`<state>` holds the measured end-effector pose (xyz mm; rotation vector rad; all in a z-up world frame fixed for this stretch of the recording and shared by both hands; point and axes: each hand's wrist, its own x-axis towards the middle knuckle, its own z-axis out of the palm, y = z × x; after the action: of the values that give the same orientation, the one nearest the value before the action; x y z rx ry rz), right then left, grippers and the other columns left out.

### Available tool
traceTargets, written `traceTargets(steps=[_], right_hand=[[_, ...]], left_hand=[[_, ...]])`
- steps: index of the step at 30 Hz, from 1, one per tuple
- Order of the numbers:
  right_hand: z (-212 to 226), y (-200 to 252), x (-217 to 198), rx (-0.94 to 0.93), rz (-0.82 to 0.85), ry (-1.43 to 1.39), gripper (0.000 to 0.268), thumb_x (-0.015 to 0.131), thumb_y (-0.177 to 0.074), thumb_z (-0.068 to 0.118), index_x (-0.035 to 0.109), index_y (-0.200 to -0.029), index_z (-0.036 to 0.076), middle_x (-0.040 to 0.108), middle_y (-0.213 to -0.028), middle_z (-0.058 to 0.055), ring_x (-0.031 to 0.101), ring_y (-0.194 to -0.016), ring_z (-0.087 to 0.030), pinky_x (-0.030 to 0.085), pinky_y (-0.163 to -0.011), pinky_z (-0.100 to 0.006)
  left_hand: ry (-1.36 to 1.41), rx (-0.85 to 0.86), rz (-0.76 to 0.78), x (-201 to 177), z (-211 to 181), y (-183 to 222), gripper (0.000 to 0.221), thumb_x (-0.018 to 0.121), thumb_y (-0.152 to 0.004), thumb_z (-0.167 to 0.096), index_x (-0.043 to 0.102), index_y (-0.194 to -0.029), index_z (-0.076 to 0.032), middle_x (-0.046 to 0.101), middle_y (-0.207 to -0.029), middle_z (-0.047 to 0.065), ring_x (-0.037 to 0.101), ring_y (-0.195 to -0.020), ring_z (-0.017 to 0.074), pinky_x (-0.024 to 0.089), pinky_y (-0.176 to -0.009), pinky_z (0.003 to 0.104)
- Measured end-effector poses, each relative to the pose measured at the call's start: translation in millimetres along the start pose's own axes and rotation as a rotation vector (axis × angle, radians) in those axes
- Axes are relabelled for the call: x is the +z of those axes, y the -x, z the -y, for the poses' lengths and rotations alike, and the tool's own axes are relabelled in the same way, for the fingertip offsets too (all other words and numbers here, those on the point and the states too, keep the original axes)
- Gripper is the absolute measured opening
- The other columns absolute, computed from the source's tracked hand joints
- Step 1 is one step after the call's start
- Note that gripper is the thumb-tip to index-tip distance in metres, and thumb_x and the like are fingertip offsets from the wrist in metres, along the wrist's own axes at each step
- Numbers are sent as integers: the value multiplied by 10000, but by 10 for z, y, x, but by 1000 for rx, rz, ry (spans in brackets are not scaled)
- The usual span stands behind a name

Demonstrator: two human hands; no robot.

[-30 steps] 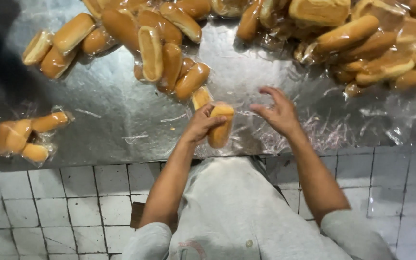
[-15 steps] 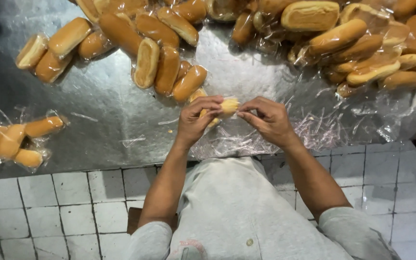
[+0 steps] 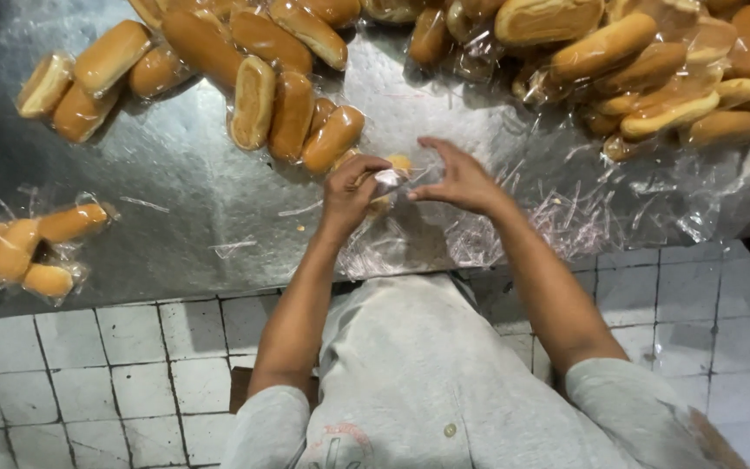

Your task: The person wraps individual bread rolls in plastic wrap by hand on a metal table, handling several rolls one at a time.

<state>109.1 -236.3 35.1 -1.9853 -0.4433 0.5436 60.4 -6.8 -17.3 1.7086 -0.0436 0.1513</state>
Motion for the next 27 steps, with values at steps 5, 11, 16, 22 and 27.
traceTargets(steps=[5,11,16,22,27], right_hand=[[-500,-155,377,-36,-204,-167,416,915,-799,201,693,-1122,60,699,-997,-74,593,-863,-185,460,-819,-310],[-398,-1,-103,-233,78,-320,286,867,-808,56,716,-1050,31,711,-980,-129,603,-829,-209,469,-801,-347],[-18,11,-142,-82,86,-609,357,778,-882,82,686,-1217,-3,688,-1199,-156,634,-1050,-191,524,-959,-356],[19,403,275,450,-258,-708,469,331,-1048,354,617,-1344,129,695,-1243,-114,463,-524,-39,315,-420,-159],[-187,582,493,228,-121,-465,329,838,-886,221,730,-1149,55,728,-1041,-85,662,-1013,-150,560,-850,-277]], left_hand=[[171,-99,134,-173,-214,59,494,749,-840,-3,607,-1299,-114,552,-1331,113,484,-1281,291,391,-1094,461],[484,-150,197,-417,-55,-172,560,674,-1016,-124,449,-1523,-49,413,-1568,158,305,-1481,301,237,-1238,477],[760,-399,673,25,31,-40,902,883,-784,-72,420,-1559,-68,542,-1484,154,579,-1278,239,505,-1073,440],[744,-456,155,241,106,168,647,851,-794,36,577,-1364,-102,712,-1174,80,704,-1050,163,583,-921,321],[570,-243,29,173,-236,64,476,736,-984,-158,572,-1418,-50,628,-1362,124,565,-1299,183,444,-1133,352]])
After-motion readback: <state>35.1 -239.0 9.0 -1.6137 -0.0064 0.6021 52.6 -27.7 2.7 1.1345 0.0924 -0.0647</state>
